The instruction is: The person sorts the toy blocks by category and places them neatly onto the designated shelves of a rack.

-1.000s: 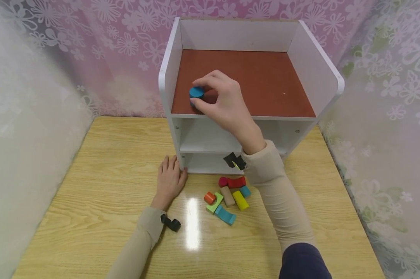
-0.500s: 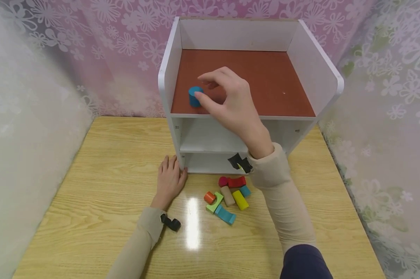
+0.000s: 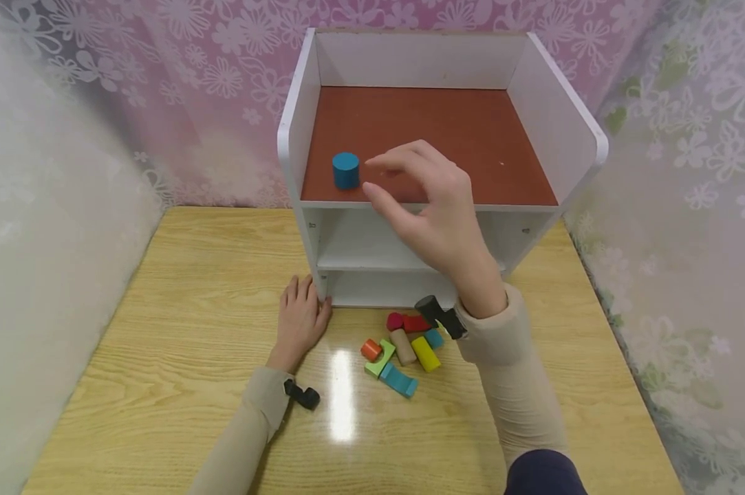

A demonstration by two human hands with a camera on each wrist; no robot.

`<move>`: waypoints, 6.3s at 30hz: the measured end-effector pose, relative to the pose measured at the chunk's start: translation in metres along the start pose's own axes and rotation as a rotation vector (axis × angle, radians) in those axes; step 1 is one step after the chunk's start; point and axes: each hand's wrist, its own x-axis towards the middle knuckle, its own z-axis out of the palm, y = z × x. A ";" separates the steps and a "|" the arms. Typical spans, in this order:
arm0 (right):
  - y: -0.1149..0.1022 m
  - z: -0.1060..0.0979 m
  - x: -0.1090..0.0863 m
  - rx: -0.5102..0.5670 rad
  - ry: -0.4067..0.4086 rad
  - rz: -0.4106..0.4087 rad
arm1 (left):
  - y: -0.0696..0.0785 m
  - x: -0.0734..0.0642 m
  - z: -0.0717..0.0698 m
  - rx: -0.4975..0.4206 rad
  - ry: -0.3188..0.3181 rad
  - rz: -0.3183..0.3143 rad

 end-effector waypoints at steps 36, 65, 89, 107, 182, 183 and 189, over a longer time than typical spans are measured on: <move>0.009 -0.003 -0.136 0.048 0.012 0.234 | 0.000 0.001 -0.003 -0.094 -0.027 0.006; 0.099 0.017 -0.264 -0.093 -0.114 0.721 | 0.000 0.001 -0.005 -0.089 -0.013 -0.007; 0.111 0.034 -0.283 -0.219 -0.354 0.922 | -0.001 0.000 -0.003 -0.097 0.019 -0.007; 0.117 0.040 -0.277 -0.286 -0.460 1.010 | -0.001 0.000 -0.003 -0.099 -0.001 -0.012; 0.006 -0.011 -0.120 -0.016 0.070 0.406 | 0.000 0.000 -0.004 -0.096 0.035 0.023; 0.003 -0.012 -0.114 -0.013 0.074 0.386 | 0.000 0.000 -0.004 -0.096 0.042 0.025; -0.006 -0.021 -0.089 0.002 0.110 0.306 | -0.002 0.000 -0.001 -0.098 0.054 0.028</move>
